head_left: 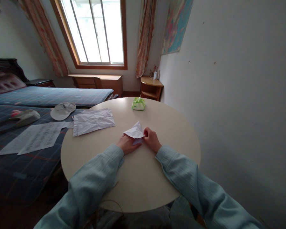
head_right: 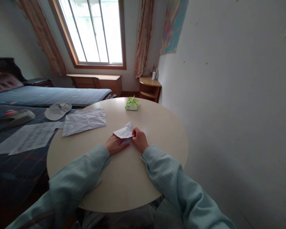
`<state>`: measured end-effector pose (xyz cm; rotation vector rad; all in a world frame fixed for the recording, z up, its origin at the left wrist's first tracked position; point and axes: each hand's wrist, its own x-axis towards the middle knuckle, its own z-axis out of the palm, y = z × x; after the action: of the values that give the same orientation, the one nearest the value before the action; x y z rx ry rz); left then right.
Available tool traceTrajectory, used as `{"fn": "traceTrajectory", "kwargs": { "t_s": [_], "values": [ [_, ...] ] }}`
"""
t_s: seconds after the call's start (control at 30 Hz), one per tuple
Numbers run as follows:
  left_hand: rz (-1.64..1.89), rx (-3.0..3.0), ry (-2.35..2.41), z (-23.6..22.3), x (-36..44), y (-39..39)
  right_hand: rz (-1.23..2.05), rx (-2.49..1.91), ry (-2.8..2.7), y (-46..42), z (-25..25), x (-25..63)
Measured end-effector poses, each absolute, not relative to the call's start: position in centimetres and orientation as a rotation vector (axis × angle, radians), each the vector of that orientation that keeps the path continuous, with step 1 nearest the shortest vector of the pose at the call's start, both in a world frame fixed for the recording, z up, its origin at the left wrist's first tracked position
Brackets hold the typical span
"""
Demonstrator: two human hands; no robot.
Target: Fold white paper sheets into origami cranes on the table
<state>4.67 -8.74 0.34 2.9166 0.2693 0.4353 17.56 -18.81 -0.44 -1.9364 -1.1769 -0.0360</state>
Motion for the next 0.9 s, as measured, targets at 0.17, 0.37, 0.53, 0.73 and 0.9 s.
{"fn": "traceTrajectory", "kwargs": {
  "t_s": [0.17, 0.37, 0.53, 0.73, 0.9],
  "values": [
    [0.485, 2.9, 0.299, 0.8, 4.7, -9.0, 0.011, -1.874, -1.329, -18.9, -0.2, 17.1],
    [0.517, 2.875, 0.277, 0.5, 4.9, -8.8, 0.0, -1.858, -1.324, -18.8, -0.3, 17.2],
    [0.471, 2.861, 0.279, 0.2, 4.8, -8.3, -0.043, -1.898, -1.172, -18.7, -0.3, 17.6],
    [0.422, 2.809, 0.209, 0.1, 4.9, -7.5, -0.069, -1.871, -1.009, -18.8, -0.2, 17.8],
    [0.374, 2.835, 0.22, -0.3, 4.9, -6.9, 0.011, -1.886, -1.017, -18.8, -0.4, 17.9]
  ]
}}
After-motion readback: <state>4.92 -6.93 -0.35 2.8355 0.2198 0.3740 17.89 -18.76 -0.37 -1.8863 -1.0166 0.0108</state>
